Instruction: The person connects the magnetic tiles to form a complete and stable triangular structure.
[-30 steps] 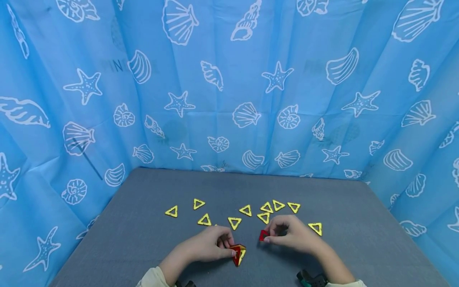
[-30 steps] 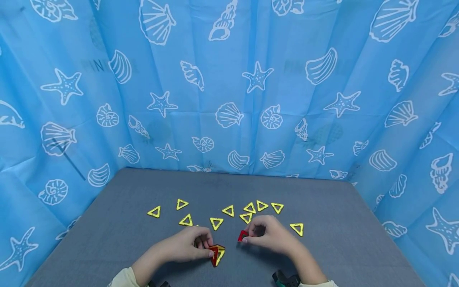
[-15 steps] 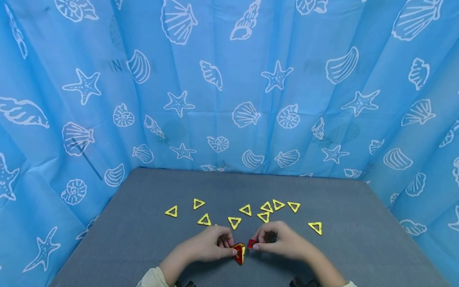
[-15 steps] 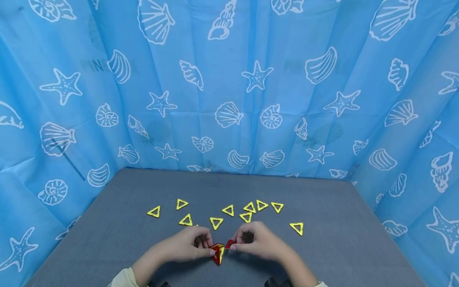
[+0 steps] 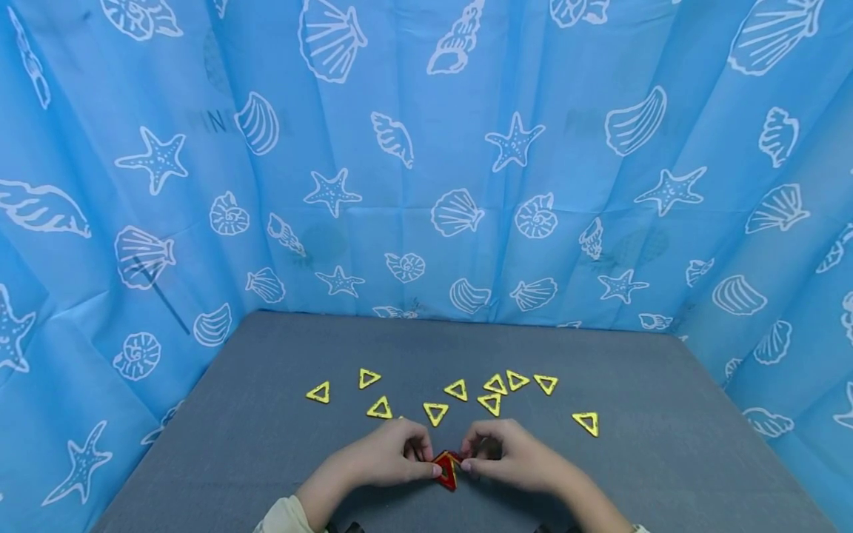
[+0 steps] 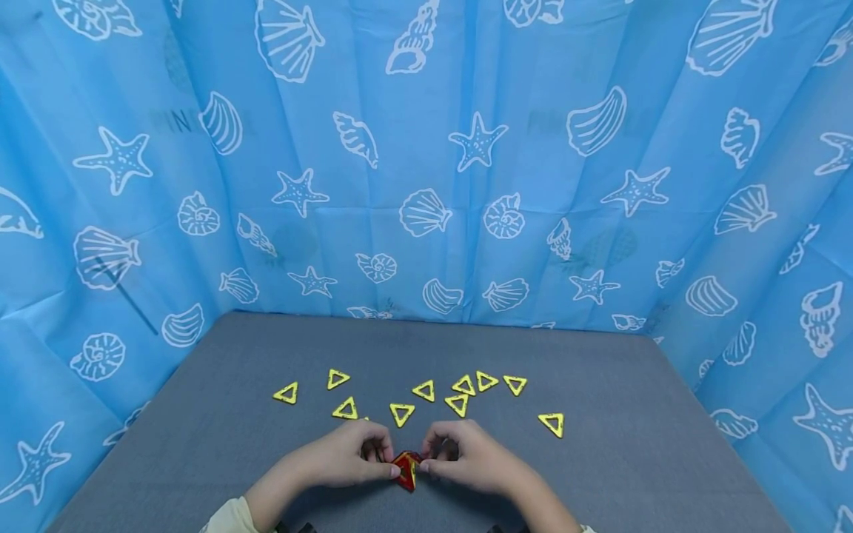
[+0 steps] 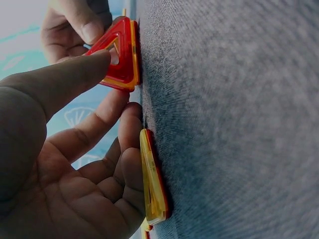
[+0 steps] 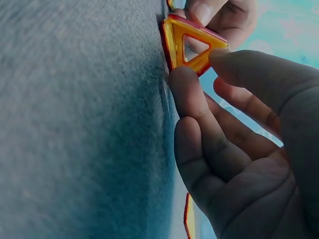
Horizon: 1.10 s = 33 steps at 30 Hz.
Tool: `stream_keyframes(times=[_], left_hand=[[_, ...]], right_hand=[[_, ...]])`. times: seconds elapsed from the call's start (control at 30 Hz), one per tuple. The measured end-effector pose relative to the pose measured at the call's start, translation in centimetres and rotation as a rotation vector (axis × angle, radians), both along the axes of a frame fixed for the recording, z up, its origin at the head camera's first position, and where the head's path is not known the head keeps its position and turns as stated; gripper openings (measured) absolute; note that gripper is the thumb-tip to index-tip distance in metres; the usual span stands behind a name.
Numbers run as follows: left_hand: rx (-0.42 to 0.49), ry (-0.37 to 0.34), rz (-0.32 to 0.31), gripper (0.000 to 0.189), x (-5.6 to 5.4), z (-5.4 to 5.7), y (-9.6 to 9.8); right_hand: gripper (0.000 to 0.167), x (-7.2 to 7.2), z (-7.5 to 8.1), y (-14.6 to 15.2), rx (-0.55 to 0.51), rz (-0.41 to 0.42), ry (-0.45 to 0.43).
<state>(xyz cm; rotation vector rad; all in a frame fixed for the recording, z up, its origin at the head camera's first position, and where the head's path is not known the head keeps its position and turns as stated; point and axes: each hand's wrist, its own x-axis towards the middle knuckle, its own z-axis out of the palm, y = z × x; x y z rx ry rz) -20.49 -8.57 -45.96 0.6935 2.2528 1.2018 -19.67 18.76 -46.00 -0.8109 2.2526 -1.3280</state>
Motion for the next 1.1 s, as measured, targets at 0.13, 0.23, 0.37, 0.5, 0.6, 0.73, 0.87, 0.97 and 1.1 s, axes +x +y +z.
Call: stream_keyframes(times=[0.13,0.23,0.37,0.5,0.6,0.73,0.87,0.97,1.1], left_hand=[[-0.001,-0.003,0.000,0.016,0.01,-0.03,-0.02],[0.001,0.003,-0.008,0.016,0.02,-0.01,-0.05],[0.002,0.016,-0.022,0.016,0.08,0.04,-0.09],[0.004,0.016,-0.037,0.015,0.12,0.04,-0.11],[0.004,0.020,-0.051,0.016,0.09,0.04,-0.12],[-0.008,0.035,-0.062,0.023,-0.01,0.11,-0.09],[-0.027,0.037,-0.064,0.026,-0.09,0.23,-0.03],[-0.030,0.041,-0.069,0.025,-0.08,0.29,-0.02],[-0.022,0.052,-0.077,0.024,-0.02,0.27,-0.01]], right_hand=[[0.012,0.16,0.07,-0.24,-0.014,0.009,-0.009],[0.012,0.27,0.04,-0.46,-0.028,0.017,-0.006],[0.015,0.42,-0.07,-0.72,-0.035,0.027,0.005],[0.016,0.46,-0.06,-0.85,-0.024,0.026,0.024],[0.017,0.41,-0.09,-0.89,-0.011,0.024,0.060],[0.017,0.34,-0.24,-0.89,-0.019,0.030,0.098],[0.016,0.39,-0.28,-0.87,-0.037,0.035,0.086],[0.016,0.45,-0.24,-0.89,-0.044,0.039,0.075],[0.017,0.44,-0.28,-0.95,-0.052,0.047,0.081]])
